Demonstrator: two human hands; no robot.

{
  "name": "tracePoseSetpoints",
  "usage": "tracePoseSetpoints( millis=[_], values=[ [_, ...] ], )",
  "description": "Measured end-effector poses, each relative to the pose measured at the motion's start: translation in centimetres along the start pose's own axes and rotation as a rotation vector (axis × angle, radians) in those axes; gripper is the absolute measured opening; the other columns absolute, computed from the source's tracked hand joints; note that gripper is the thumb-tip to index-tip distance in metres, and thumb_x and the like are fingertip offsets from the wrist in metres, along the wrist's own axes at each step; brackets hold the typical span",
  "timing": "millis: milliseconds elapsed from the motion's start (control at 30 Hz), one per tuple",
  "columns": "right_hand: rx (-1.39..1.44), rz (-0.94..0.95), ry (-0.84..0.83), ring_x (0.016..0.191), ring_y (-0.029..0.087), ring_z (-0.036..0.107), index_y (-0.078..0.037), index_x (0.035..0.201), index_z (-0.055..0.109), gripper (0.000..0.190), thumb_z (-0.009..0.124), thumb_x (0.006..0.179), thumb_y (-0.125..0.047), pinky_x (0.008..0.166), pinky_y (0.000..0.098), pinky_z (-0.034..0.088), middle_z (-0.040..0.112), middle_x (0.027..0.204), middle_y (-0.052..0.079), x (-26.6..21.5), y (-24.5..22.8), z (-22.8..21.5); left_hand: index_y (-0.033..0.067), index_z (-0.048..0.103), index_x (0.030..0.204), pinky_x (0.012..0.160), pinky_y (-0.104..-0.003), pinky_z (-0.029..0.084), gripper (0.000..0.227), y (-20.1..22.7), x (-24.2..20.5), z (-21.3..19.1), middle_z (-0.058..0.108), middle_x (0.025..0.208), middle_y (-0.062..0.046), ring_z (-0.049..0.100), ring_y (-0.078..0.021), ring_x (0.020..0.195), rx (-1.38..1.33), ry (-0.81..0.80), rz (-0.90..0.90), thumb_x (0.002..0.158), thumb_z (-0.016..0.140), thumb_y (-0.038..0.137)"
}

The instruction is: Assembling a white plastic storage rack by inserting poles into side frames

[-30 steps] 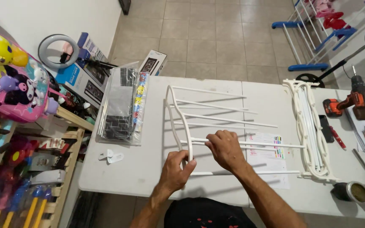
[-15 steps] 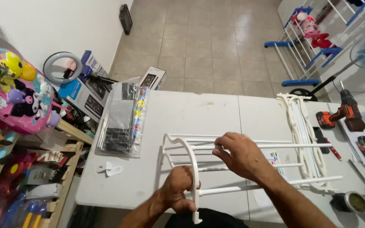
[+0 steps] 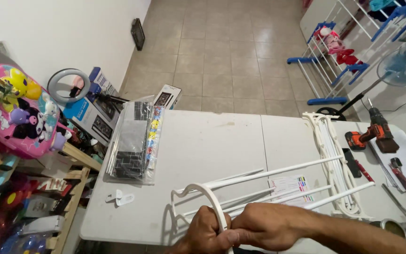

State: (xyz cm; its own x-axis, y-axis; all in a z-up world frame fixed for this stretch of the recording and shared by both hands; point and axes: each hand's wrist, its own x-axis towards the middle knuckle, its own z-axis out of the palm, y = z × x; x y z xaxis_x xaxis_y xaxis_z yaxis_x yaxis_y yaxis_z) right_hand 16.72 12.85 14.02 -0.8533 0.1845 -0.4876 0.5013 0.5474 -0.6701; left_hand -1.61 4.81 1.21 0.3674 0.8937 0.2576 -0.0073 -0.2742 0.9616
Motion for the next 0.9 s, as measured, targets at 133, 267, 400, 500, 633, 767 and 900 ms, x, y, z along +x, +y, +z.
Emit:
tracePoseSetpoints(
  millis=[133, 267, 400, 500, 633, 767, 900],
  values=[
    [-0.028, 0.073, -0.091, 0.066, 0.024, 0.055, -0.011, 0.086, 0.056, 0.049, 0.043, 0.107, -0.054, 0.06, 0.0421, 0.043, 0.056, 0.073, 0.006, 1.5, 1.4, 2.0, 0.0135, 0.038, 0.058, 0.045, -0.032, 0.019, 0.054, -1.3, -1.6, -0.1, 0.031, 0.053, 0.004, 0.028, -0.0082, 0.049, 0.006, 0.05, 0.062, 0.097, 0.062, 0.044],
    [-0.281, -0.295, 0.184, 0.057, 0.035, 0.06, -0.012, 0.09, 0.056, 0.023, 0.058, 0.1, -0.032, 0.05, 0.0511, 0.044, 0.063, 0.073, 0.006, 2.0, 3.8, 4.6, 0.012, 0.042, 0.06, 0.04, -0.029, 0.018, 0.048, 1.5, -2.7, 0.3, 0.046, 0.051, 0.002, 0.035, -0.0051, 0.048, -0.316, 0.147, -0.131, 0.088, 0.075, 0.033],
    [-0.603, -0.464, 0.43, 0.052, 0.03, 0.056, -0.012, 0.082, 0.051, 0.031, 0.056, 0.108, -0.028, 0.044, 0.0484, 0.042, 0.059, 0.068, 0.005, 3.5, 5.6, 6.4, 0.0121, 0.046, 0.059, 0.044, -0.032, 0.017, 0.056, 1.1, -2.8, 0.1, 0.036, 0.054, 0.002, 0.031, -0.0093, 0.046, -0.203, 0.214, 0.024, 0.091, 0.074, 0.048],
    [-0.706, -0.528, 0.52, 0.052, 0.027, 0.053, -0.012, 0.08, 0.053, 0.026, 0.059, 0.103, -0.022, 0.046, 0.0443, 0.044, 0.057, 0.068, 0.004, 3.5, 4.6, 5.3, 0.0123, 0.043, 0.056, 0.043, -0.032, 0.015, 0.053, 1.8, -2.8, 0.4, 0.034, 0.05, 0.003, 0.029, -0.009, 0.045, -0.149, 0.309, -0.039, 0.087, 0.073, 0.043],
    [-0.986, -0.603, 0.83, 0.052, 0.02, 0.042, -0.014, 0.077, 0.05, 0.036, 0.044, 0.111, -0.025, 0.05, 0.0364, 0.034, 0.045, 0.065, 0.002, 2.3, 2.6, 2.3, 0.0152, 0.034, 0.057, 0.044, -0.034, 0.009, 0.043, 0.0, -3.9, -1.3, 0.026, 0.05, 0.005, 0.019, -0.0089, 0.047, -0.254, 0.369, -0.049, 0.08, 0.066, 0.031],
    [-1.134, -0.465, 1.059, 0.051, 0.019, 0.035, -0.014, 0.074, 0.05, 0.039, 0.044, 0.11, -0.029, 0.049, 0.0337, 0.028, 0.039, 0.062, 0.0, 0.1, 2.7, -0.7, 0.0043, 0.042, 0.073, 0.041, -0.03, 0.018, 0.028, -2.4, -5.9, -0.4, 0.042, 0.061, -0.007, 0.036, -0.0138, 0.047, -0.546, 0.598, 0.226, 0.089, 0.065, 0.008],
    [-0.977, -0.454, 0.978, 0.052, 0.02, 0.043, -0.013, 0.078, 0.054, 0.033, 0.055, 0.107, -0.027, 0.051, 0.0357, 0.033, 0.047, 0.064, 0.001, 0.6, 1.9, -1.8, 0.0113, 0.036, 0.058, 0.042, -0.033, 0.004, 0.035, -0.5, -3.7, 0.3, 0.031, 0.05, 0.0, 0.02, -0.0111, 0.042, -0.577, 0.455, 0.041, 0.078, 0.065, 0.013]
  ],
)
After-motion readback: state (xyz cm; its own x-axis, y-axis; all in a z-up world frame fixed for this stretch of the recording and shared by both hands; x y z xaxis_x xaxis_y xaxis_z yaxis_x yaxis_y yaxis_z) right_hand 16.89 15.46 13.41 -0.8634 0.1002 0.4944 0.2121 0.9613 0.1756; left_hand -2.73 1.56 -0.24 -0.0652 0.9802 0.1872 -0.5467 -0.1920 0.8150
